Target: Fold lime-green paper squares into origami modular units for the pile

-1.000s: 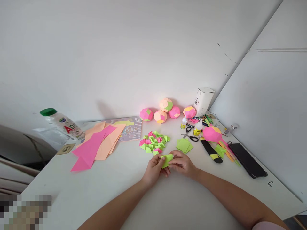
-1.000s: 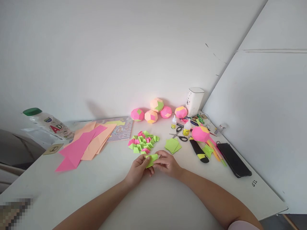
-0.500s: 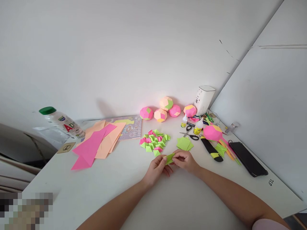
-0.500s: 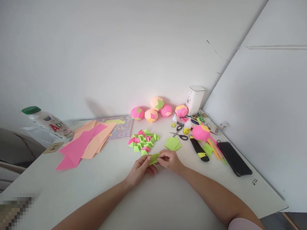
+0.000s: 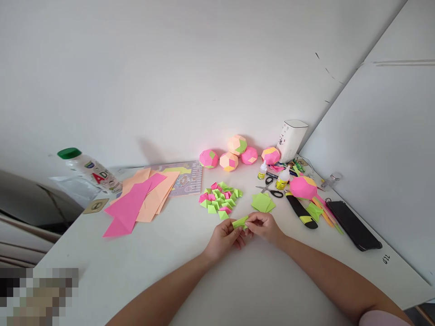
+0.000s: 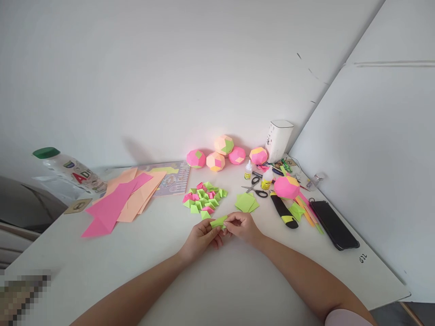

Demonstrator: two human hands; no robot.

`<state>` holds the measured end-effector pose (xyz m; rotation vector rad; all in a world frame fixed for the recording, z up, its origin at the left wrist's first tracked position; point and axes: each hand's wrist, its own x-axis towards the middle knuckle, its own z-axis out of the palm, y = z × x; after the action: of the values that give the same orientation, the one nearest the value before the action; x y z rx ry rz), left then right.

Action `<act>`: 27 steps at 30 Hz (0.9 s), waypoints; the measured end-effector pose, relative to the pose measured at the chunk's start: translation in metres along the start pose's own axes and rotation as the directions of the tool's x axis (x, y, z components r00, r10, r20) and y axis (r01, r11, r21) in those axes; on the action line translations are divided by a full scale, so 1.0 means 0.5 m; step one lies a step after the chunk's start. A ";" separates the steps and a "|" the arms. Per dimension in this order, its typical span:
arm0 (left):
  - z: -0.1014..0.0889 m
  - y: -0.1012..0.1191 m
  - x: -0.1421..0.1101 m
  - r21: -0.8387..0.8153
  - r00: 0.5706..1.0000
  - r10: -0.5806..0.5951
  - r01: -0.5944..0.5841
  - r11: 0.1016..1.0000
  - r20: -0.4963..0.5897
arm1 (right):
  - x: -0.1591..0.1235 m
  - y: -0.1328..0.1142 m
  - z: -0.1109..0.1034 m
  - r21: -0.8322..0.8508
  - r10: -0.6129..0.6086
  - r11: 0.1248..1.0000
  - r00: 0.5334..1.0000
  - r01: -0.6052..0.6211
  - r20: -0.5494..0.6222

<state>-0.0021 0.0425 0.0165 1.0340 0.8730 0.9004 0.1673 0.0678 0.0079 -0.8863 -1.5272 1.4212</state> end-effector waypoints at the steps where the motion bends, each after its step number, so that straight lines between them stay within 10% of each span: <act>1: 0.000 0.000 0.000 -0.002 1.000 0.000 0.000 1.000 0.000 | 0.000 0.000 0.000 0.004 0.001 1.000 1.000 -0.001 -0.001; 27: -0.005 -0.003 0.004 -0.045 1.000 0.021 -0.021 0.999 0.005 | 0.005 0.009 -0.001 0.095 0.043 0.994 0.999 -0.046 0.030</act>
<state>-0.0032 0.0447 0.0143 1.0080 0.8358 0.9304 0.1664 0.0708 0.0039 -0.8508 -1.4554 1.5312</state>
